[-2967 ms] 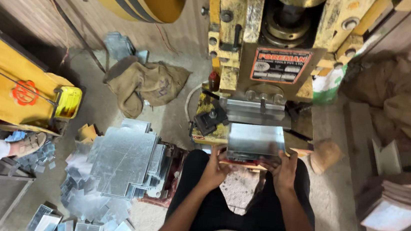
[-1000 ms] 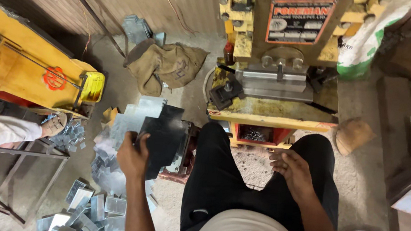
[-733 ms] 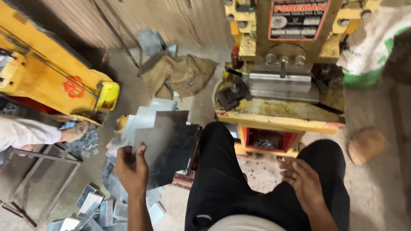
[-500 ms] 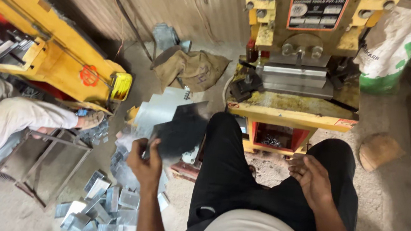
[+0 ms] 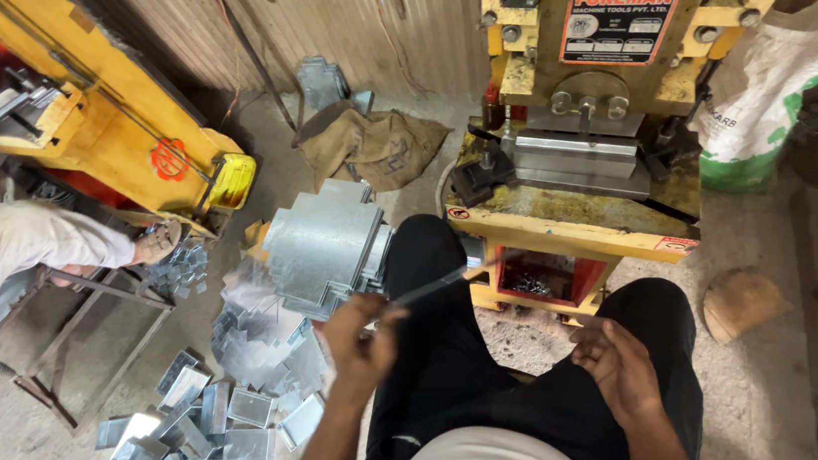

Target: The person operates a hydraulic press to bend flat metal sheets. They pick up a sheet, place it into the press die, activate the machine to bend the metal, and then remove the finished piece to place it on a pile.

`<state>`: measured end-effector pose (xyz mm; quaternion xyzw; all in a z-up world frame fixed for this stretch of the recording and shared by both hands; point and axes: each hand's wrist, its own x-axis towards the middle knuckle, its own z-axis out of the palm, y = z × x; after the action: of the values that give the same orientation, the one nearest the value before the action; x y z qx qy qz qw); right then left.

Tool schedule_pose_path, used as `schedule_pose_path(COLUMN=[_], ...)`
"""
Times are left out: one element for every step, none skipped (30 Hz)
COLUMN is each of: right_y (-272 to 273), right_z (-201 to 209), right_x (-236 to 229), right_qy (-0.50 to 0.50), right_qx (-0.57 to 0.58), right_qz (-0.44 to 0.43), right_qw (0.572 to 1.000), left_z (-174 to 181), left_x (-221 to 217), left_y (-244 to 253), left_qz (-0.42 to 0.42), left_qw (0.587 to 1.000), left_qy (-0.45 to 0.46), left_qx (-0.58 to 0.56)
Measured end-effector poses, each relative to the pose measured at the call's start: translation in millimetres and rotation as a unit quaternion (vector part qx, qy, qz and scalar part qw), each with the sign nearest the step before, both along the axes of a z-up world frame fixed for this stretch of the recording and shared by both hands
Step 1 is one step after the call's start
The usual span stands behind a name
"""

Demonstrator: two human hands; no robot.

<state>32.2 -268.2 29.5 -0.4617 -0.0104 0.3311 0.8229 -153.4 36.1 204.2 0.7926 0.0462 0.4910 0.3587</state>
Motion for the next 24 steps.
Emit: schedule_pose_path(right_y=[-1, 0, 0, 3, 4, -2, -7, -10, -14, -21, -26, -30, -33, -34, -34, -34, -33, -30, -27, -21, -12, -5, 0, 10], right_z=[3, 7, 14, 22, 30, 39, 47, 53, 57, 59, 58, 56, 52, 47, 41, 37, 34, 31, 32, 32, 34, 38, 42, 46], right_x=[0, 1, 2, 5, 7, 5, 6, 9, 13, 15, 18, 23, 28, 33, 39, 47, 53, 55, 59, 66, 77, 83, 87, 94], right_qy=[0.010, 0.018, 0.027, 0.037, 0.073, 0.138, 0.193, 0.170, 0.144, 0.101, 0.081, 0.059, 0.036, 0.022, 0.008, -0.006, 0.020, 0.047, 0.072, 0.029, -0.015, -0.058, -0.046, -0.037], right_qx=[-0.007, 0.042, 0.092, 0.128, 0.089, 0.024, -0.025, -0.051, -0.083, -0.115, -0.080, -0.045, -0.009, 0.016, 0.041, 0.066, 0.033, 0.000, -0.033, -0.001, 0.032, 0.065, 0.023, -0.017], right_qz=[0.011, 0.045, 0.078, 0.103, 0.090, 0.063, 0.043, 0.047, 0.046, 0.050, 0.057, 0.066, 0.075, 0.074, 0.073, 0.076, 0.028, -0.019, -0.066, -0.070, -0.075, -0.078, -0.100, -0.123], right_qw=[1.000, 0.998, 0.992, 0.986, 0.989, 0.988, 0.980, 0.983, 0.985, 0.987, 0.992, 0.995, 0.996, 0.997, 0.996, 0.995, 0.999, 0.999, 0.995, 0.997, 0.997, 0.993, 0.994, 0.992], left_z=[1, 3, 5, 8, 10, 11, 12, 12, 12, 11, 9, 8, 7, 5, 1, -3, -8, -13, -20, -29, -39, -49, -62, -74], left_x=[9, 19, 28, 37, 44, 48, 54, 61, 68, 73, 79, 88, 97, 107, 115, 121, 129, 137, 148, 158, 165, 172, 178, 186], left_y=[-7, -13, -19, -23, -27, -35, -40, -45, -48, -50, -50, -48, -44, -39, -33, -28, -23, -18, -15, -11, -8, -7, -8, -8], left_qz=[-0.001, -0.047, -0.093, -0.132, -0.171, -0.208, -0.216, -0.224, -0.232, -0.241, -0.249, -0.256, -0.250, -0.240, -0.231, -0.221, -0.210, -0.199, -0.166, -0.134, -0.102, -0.109, -0.113, -0.117], left_qw=[0.996, 0.991, 0.982, 0.971, 0.958, 0.942, 0.927, 0.909, 0.889, 0.881, 0.873, 0.864, 0.865, 0.866, 0.868, 0.881, 0.893, 0.905, 0.926, 0.943, 0.956, 0.970, 0.968, 0.952], left_qy=[-0.016, -0.018, -0.021, -0.010, 0.001, 0.016, 0.009, 0.001, -0.008, -0.004, -0.001, 0.001, -0.009, -0.017, -0.026, -0.014, -0.002, 0.011, 0.042, 0.077, 0.111, 0.168, 0.221, 0.268], left_qx=[0.092, 0.127, 0.161, 0.197, 0.232, 0.262, 0.307, 0.351, 0.394, 0.407, 0.420, 0.434, 0.436, 0.437, 0.439, 0.418, 0.397, 0.376, 0.335, 0.294, 0.253, 0.138, 0.021, -0.094])
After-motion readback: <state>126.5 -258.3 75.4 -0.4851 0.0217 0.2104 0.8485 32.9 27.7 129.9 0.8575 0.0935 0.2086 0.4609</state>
